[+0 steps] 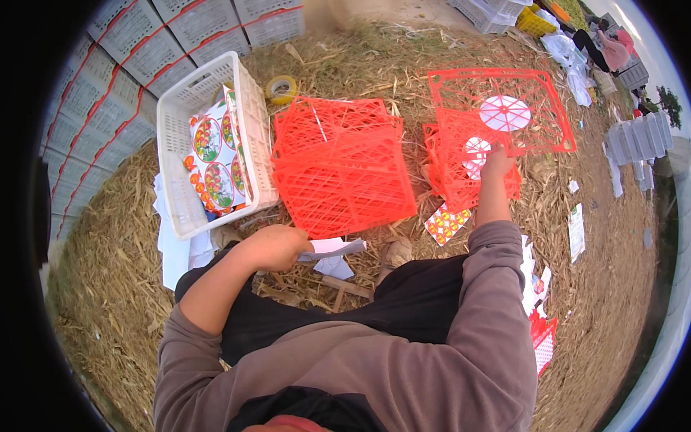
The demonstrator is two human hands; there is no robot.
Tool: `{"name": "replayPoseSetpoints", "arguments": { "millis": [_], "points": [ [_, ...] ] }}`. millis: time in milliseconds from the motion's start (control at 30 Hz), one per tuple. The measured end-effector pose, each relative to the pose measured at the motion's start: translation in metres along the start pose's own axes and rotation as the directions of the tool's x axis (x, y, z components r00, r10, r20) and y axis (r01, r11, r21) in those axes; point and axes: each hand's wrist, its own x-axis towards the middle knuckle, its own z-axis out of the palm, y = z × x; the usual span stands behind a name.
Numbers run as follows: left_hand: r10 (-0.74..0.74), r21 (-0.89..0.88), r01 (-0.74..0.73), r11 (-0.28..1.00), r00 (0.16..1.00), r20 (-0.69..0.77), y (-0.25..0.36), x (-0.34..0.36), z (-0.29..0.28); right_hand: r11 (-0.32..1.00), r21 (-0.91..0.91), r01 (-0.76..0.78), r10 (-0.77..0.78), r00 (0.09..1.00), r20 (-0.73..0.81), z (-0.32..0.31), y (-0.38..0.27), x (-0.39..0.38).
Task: The person sits on a straw-covered ground and repeatedly peels circular stickers from sheets, then presses each sticker onto the top of stacked red plastic crates. The person handles sticker sheets and red crates throughout the clip.
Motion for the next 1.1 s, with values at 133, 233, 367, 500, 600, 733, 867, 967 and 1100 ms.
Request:
{"name": "replayPoseSetpoints", "arguments": {
  "millis": [133,233,367,500,600,733,867,967,1100],
  "points": [
    [-0.022,-0.004,0.022,1.000,1.000,0.016,0.001,-0.003,0.002,0.674,-0.495,-0.549,0.537,0.824,-0.184,-0.035,0.045,-0.029],
    [0.005,0.046,-0.007,0.999,0.999,0.047,0.002,-0.002,0.004,0.512,-0.763,-0.393,0.730,0.667,0.147,-0.009,0.103,-0.104],
    [0.042,0.014,-0.043,0.999,0.999,0.020,0.001,-0.002,0.006,0.510,-0.651,-0.562,0.824,0.536,0.182,0.050,0.153,-0.196],
    [0.028,0.003,-0.028,1.000,1.000,-0.002,-0.002,-0.007,0.003,0.686,-0.207,-0.698,0.716,0.597,0.361,0.089,0.156,-0.211],
    [0.018,0.021,-0.019,1.000,0.999,0.033,-0.001,-0.012,0.003,0.753,-0.185,-0.631,0.626,0.601,0.497,0.080,0.132,-0.184],
    [0.046,0.029,-0.046,0.999,0.999,0.003,0.000,-0.018,0.003,0.692,-0.294,-0.659,0.689,0.483,0.540,0.021,0.092,-0.137],
    [0.065,0.024,-0.066,0.998,0.998,0.017,0.001,-0.019,0.005,0.609,-0.553,-0.568,0.792,0.407,0.454,-0.047,0.108,-0.140],
    [0.062,0.015,-0.062,0.998,0.998,0.003,0.001,-0.019,0.011,0.467,-0.883,-0.047,0.759,0.533,0.373,-0.069,0.133,-0.148],
    [0.025,-0.007,-0.025,1.000,1.000,0.012,-0.003,-0.017,0.016,0.604,-0.791,0.100,0.627,0.554,0.549,-0.047,0.152,-0.139]
  ]
}}
